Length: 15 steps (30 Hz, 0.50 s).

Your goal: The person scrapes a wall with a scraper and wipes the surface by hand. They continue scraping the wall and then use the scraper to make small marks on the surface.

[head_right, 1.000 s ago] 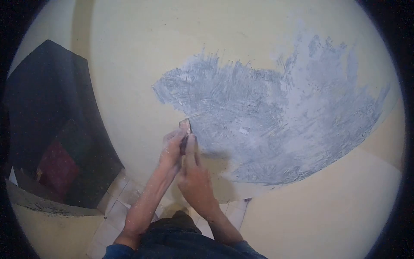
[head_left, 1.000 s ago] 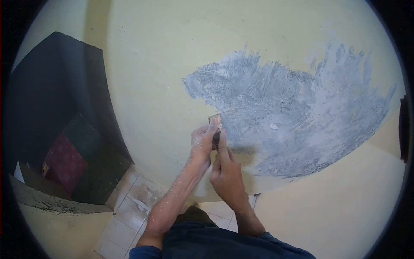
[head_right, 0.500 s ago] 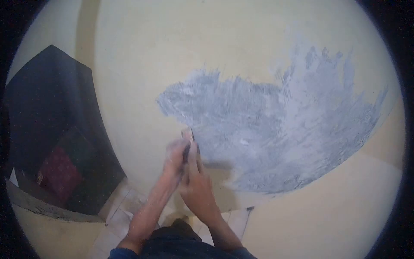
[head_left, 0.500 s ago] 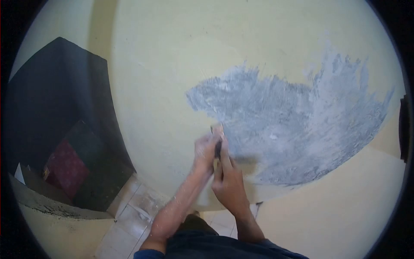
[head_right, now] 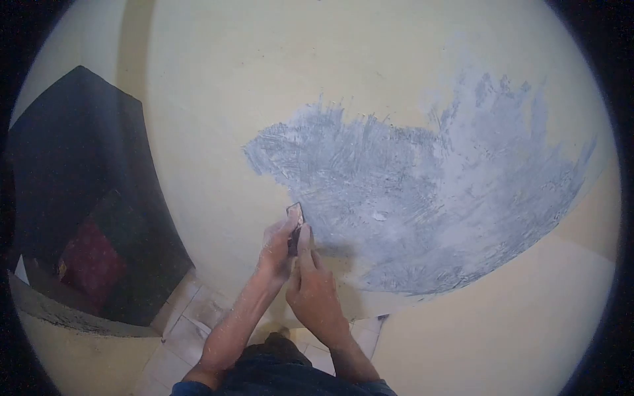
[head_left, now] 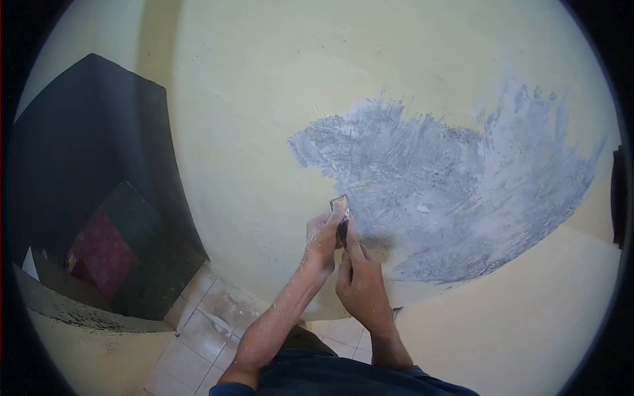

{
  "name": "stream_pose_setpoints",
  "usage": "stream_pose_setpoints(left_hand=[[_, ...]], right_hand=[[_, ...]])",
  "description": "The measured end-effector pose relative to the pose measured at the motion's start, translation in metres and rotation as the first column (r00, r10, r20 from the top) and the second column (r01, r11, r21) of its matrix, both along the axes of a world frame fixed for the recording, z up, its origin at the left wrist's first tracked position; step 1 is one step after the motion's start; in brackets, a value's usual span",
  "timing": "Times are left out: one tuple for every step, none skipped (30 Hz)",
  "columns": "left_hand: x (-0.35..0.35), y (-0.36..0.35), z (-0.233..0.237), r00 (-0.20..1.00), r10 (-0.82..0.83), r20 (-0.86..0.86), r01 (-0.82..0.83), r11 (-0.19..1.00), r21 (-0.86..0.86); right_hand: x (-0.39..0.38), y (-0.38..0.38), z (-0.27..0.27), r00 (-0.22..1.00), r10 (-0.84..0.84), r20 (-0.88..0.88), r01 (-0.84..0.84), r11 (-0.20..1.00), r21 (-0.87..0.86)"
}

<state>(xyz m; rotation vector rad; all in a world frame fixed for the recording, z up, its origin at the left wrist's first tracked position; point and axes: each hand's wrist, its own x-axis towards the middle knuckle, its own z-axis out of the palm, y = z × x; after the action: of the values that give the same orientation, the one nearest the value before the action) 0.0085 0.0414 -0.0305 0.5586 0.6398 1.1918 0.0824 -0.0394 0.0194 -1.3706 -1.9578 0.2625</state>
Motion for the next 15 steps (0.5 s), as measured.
stream_pose_setpoints(left_hand=[[0.005,0.001,0.007,0.992,0.108,0.059,-0.108,0.994,-0.013],[0.001,0.005,0.015,0.99,0.118,0.08,-0.119,0.993,0.004],[-0.009,0.007,0.026,0.987,0.128,0.094,-0.129,0.992,0.009],[-0.015,0.004,0.028,0.985,0.139,0.101,-0.14,0.99,0.01],[-0.012,0.006,0.024,0.982,0.152,0.111,-0.156,0.987,0.031],[-0.006,0.004,0.016,0.99,0.112,0.08,-0.114,0.993,0.021],[0.002,-0.001,0.004,0.996,0.073,0.058,-0.074,0.997,0.014],[0.007,-0.001,-0.006,0.998,0.042,0.044,-0.042,0.999,0.015],[0.003,-0.001,-0.002,0.997,0.015,0.077,-0.022,0.996,0.085],[0.0,0.0,0.003,0.995,0.045,0.091,-0.05,0.997,0.054],[-0.004,0.005,0.012,0.992,0.077,0.104,-0.08,0.996,0.026],[-0.009,0.004,0.02,0.988,0.112,0.107,-0.112,0.994,-0.008],[-0.008,0.003,0.014,0.988,0.105,0.114,-0.107,0.994,0.014],[-0.007,0.006,0.007,0.988,0.098,0.119,-0.104,0.994,0.047],[-0.006,0.007,0.003,0.988,0.084,0.126,-0.095,0.992,0.085]], right_hand=[[-0.004,0.005,-0.003,1.0,-0.003,0.028,0.003,1.0,0.02],[-0.005,0.01,-0.003,0.998,-0.007,0.06,0.004,0.999,0.039],[-0.007,0.011,0.001,0.998,-0.005,0.058,0.004,1.0,0.02],[-0.011,0.009,0.008,0.999,-0.004,0.05,0.004,1.0,-0.003],[-0.015,0.01,0.012,0.999,0.002,0.036,-0.001,1.0,-0.013],[-0.01,0.004,0.009,0.999,-0.009,0.034,0.01,0.999,-0.036],[0.001,-0.005,0.005,0.999,-0.018,0.04,0.02,0.998,-0.054],[0.006,-0.005,0.005,0.998,-0.018,0.052,0.021,0.998,-0.062],[0.002,0.001,0.006,0.998,-0.015,0.057,0.017,0.999,-0.049],[-0.003,0.002,0.005,0.998,-0.02,0.059,0.023,0.999,-0.05],[-0.006,0.005,0.004,0.998,-0.023,0.062,0.026,0.999,-0.047],[-0.01,0.006,0.006,0.998,-0.025,0.065,0.029,0.998,-0.054],[-0.014,0.005,0.008,0.998,-0.031,0.061,0.035,0.997,-0.067],[-0.018,0.006,0.01,0.998,-0.036,0.055,0.04,0.997,-0.069],[-0.015,0.001,0.01,0.998,-0.041,0.04,0.044,0.995,-0.089]])
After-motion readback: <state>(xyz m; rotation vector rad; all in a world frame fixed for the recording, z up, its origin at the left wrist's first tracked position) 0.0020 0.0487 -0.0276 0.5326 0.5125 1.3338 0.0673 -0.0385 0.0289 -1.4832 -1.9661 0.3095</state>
